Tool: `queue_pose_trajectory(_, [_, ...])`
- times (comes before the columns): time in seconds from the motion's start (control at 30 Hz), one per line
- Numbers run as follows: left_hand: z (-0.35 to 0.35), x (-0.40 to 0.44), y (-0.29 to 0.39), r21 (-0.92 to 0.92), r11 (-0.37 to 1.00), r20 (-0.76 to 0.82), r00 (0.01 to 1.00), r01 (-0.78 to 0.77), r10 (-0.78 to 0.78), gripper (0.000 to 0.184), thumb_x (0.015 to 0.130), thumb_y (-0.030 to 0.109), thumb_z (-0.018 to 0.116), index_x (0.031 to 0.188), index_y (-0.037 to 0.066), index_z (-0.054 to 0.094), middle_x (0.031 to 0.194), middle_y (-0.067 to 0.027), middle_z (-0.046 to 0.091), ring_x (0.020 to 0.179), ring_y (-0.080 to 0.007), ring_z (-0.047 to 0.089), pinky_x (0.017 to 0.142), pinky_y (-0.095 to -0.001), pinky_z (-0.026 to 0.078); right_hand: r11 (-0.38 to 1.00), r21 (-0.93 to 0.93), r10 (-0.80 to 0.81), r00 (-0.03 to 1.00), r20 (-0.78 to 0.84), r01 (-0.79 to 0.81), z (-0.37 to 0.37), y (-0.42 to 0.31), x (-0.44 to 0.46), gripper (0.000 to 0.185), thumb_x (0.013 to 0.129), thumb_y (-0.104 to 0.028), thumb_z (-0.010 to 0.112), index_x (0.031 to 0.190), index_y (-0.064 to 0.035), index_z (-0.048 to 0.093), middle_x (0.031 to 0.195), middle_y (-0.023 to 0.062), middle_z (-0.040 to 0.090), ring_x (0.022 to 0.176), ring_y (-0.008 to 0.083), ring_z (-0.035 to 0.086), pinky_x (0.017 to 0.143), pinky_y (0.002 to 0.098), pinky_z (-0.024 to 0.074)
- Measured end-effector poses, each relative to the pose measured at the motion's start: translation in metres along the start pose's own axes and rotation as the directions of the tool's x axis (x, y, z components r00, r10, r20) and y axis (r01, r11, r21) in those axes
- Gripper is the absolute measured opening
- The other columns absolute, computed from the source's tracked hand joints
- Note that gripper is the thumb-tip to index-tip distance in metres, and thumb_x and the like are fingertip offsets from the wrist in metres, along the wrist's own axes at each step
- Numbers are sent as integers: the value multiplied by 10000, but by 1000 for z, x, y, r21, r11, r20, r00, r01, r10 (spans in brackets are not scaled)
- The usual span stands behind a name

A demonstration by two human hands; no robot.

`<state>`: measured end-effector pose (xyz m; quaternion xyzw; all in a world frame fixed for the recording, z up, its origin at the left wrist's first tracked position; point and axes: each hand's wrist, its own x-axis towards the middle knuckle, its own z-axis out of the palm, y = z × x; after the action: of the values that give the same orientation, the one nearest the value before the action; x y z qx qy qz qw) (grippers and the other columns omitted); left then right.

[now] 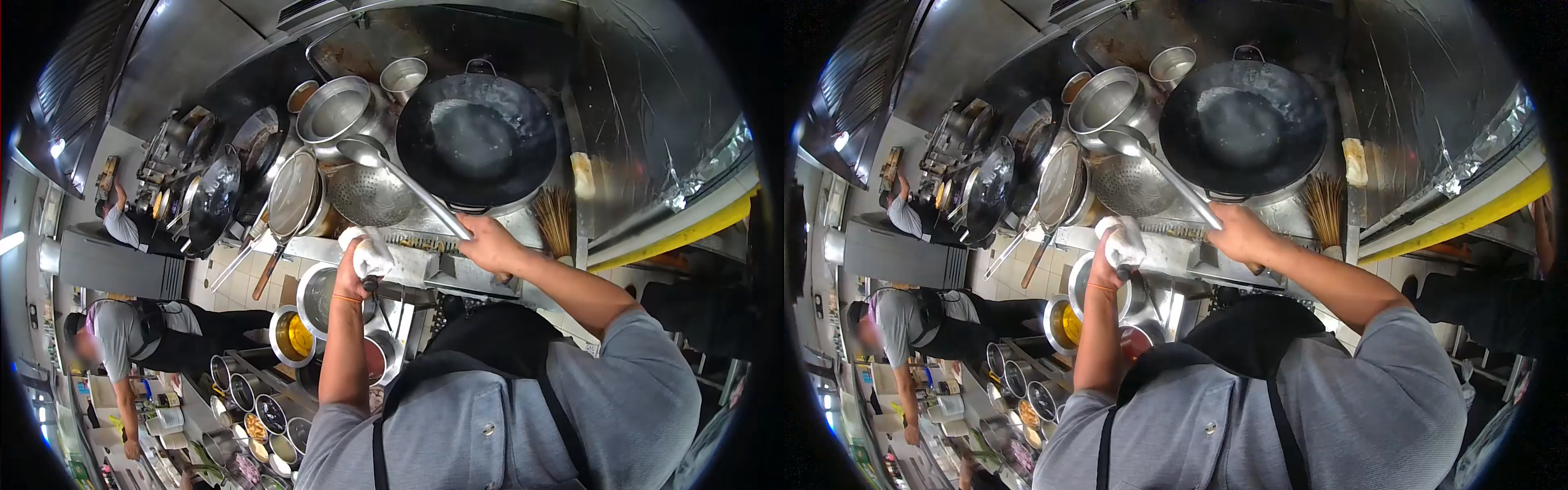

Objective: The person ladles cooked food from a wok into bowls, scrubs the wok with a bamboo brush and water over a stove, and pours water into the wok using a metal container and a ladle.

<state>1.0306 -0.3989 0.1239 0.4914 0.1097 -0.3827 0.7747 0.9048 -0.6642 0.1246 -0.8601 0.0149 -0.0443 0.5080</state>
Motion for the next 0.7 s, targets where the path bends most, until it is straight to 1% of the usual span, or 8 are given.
queue_pose_trajectory(0.1, [-9, -3, -17, 230, 971, -104, 990, -69, 95, 382, 887, 347, 546, 1118, 43, 562, 877, -62, 635, 768, -186, 641, 654, -292, 525, 993, -2, 119, 992, -43, -119, 14, -8, -3, 551, 809, -53, 539, 1335, 40, 405, 1037, 151, 633, 897, 187, 607, 829, 264, 463])
queue_pose_trajectory(0.13, [-13, -7, -21, 300, 943, -109, 977, -146, 186, 380, 872, 297, 565, 1128, 15, 569, 919, -69, 637, 787, -183, 634, 692, -299, 510, 972, 196, 138, 990, -27, -130, 32, 10, 4, 589, 799, -57, 555, 1353, 38, 380, 1099, 202, 610, 919, 173, 604, 832, 252, 458])
queue_pose_trajectory(0.23, [-2, -19, -21, 407, 904, -180, 959, -129, 218, 335, 825, 193, 608, 1118, 31, 594, 909, -52, 641, 773, -172, 622, 684, -286, 502, 973, 222, 76, 995, -70, -58, 64, 22, 27, 613, 791, -103, 549, 1370, -16, 366, 890, 248, 627, 758, 317, 640, 699, 387, 499])
queue_pose_trajectory(0.4, [-3, -28, -26, 509, 841, -181, 932, -184, 314, 337, 812, 171, 621, 1112, 21, 591, 922, -58, 637, 781, -164, 623, 678, -291, 504, 964, 27, 263, 965, -15, -263, 85, -19, 42, 604, 780, -107, 535, 1353, 4, 378, 966, 286, 611, 840, 402, 620, 758, 438, 492])
queue_pose_trajectory(0.43, [-9, -28, -27, 497, 847, -175, 934, -189, 311, 337, 812, 171, 621, 1112, 21, 591, 922, -58, 637, 781, -164, 623, 678, -291, 504, 984, 11, 178, 982, -65, -177, 106, 0, 45, 598, 779, -95, 515, 1354, -2, 381, 989, 280, 608, 863, 405, 614, 789, 442, 487])
queue_pose_trajectory(0.57, [-66, -12, -32, 27, 999, -158, 986, -46, 50, 423, 807, 286, 600, 1122, 6, 557, 864, -108, 636, 720, -208, 644, 640, -322, 540, 951, -100, 290, 956, -36, -292, 148, 0, 58, 647, 781, -90, 499, 1397, -23, 313, 1031, 269, 593, 963, 399, 587, 834, 464, 468])
queue_pose_trajectory(0.63, [-109, 9, -46, -400, 907, 121, 989, 128, -86, 470, 802, 308, 587, 1191, 53, 520, 875, -151, 634, 717, -255, 644, 649, -346, 548, 916, -196, 361, 932, 16, -351, 165, -7, 62, 687, 790, -100, 499, 1427, -42, 248, 1083, 261, 573, 992, 396, 576, 837, 457, 471])
queue_pose_trajectory(0.7, [-121, 11, -50, -332, 942, 127, 992, 56, -15, 485, 805, 335, 581, 1242, 142, 494, 903, -182, 632, 729, -317, 640, 656, -384, 549, 908, -205, 377, 926, 24, -365, 183, -5, 66, 727, 797, -102, 503, 1450, -68, 187, 1172, 265, 527, 1003, 407, 570, 849, 453, 469])
